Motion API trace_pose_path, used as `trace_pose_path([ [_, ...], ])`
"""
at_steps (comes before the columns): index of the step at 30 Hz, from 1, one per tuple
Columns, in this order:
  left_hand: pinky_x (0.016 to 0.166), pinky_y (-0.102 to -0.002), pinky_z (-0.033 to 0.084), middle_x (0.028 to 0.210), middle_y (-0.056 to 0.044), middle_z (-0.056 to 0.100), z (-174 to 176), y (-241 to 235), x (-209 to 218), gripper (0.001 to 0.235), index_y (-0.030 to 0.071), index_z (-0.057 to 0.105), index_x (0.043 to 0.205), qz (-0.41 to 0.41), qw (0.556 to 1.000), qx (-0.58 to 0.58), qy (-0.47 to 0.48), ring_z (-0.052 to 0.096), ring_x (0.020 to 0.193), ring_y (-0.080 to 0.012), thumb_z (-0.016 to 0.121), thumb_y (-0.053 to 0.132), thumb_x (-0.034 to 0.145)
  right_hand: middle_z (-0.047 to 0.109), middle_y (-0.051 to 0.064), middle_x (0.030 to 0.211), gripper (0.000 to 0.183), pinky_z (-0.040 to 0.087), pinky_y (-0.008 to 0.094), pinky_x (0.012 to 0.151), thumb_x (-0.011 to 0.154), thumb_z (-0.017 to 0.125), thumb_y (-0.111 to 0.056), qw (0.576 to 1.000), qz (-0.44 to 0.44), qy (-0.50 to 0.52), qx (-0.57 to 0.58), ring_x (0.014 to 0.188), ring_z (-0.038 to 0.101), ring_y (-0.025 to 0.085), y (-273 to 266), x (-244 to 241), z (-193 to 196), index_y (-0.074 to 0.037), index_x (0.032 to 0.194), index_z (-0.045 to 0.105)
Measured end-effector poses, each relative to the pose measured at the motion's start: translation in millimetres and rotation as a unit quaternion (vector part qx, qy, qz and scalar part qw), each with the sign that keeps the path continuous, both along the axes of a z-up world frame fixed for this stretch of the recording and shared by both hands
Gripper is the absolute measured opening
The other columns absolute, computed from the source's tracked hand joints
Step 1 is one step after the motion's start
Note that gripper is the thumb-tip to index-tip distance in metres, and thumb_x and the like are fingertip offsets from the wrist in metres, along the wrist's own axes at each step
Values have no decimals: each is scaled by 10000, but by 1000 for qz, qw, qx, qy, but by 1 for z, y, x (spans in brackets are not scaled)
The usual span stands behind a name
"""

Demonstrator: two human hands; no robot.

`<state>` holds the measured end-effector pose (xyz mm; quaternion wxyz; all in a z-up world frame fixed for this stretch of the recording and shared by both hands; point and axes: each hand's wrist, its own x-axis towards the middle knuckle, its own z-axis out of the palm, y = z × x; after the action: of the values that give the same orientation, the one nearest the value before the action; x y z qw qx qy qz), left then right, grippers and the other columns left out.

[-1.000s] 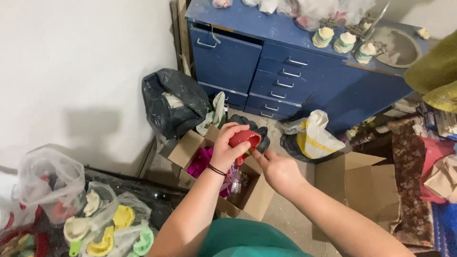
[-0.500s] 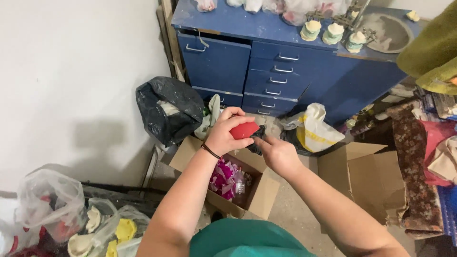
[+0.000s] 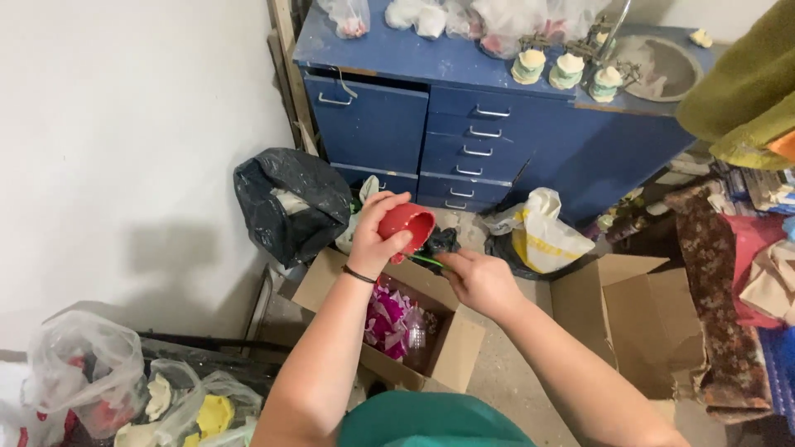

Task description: The person mixes a white powder with water in a red bowl using a green spatula, then applies the resulting paste to a dental mold. They handle multiple molds and tools on a cluttered workbench.

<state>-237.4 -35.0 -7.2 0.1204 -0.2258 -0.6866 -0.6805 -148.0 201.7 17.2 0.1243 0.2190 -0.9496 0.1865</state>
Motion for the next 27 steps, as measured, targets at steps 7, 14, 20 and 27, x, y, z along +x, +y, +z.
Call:
trace_pose_path([
  [7, 1168, -440, 424, 1516, -124, 509, 13, 18, 37, 862, 127, 420, 1581, -143, 943, 235, -186, 487, 1373, -232, 752, 190, 788, 785, 66, 1047, 380, 569, 465, 875, 955, 681, -506, 965, -152, -169, -132, 1059, 721, 338, -13, -42, 18, -290, 1263, 729],
  [14, 1061, -423, 519, 1368, -125, 599, 17, 12, 50, 522, 112, 582, 1388, -96, 925, 192, -314, 571, 1238, -222, 743, 232, 907, 634, -19, 801, 320, 583, 356, 603, 849, 776, -371, 979, 30, 125, 157, 660, 713, 223, -2, -50, 21, -232, 1117, 669],
  [20, 1185, -418, 384, 1315, -90, 641, 18, 6, 48, 586, 127, 707, 1329, 4, 984, 78, -160, 588, 1280, -216, 888, 251, 786, 633, 26, 728, 276, 580, 426, 588, 927, 664, -437, 976, -42, 24, 211, 655, 727, 281, -2, -35, 28, -181, 997, 589],
  [27, 1149, -445, 400, 1284, -56, 640, 21, 15, 41, 560, 172, 698, 1297, 127, 991, 22, -32, 623, 1236, -241, 911, 175, 780, 727, 218, 749, 419, 585, 567, 722, 1024, 461, -519, 959, -61, -272, 58, 810, 747, 459, -32, 7, -13, -130, 1014, 619],
])
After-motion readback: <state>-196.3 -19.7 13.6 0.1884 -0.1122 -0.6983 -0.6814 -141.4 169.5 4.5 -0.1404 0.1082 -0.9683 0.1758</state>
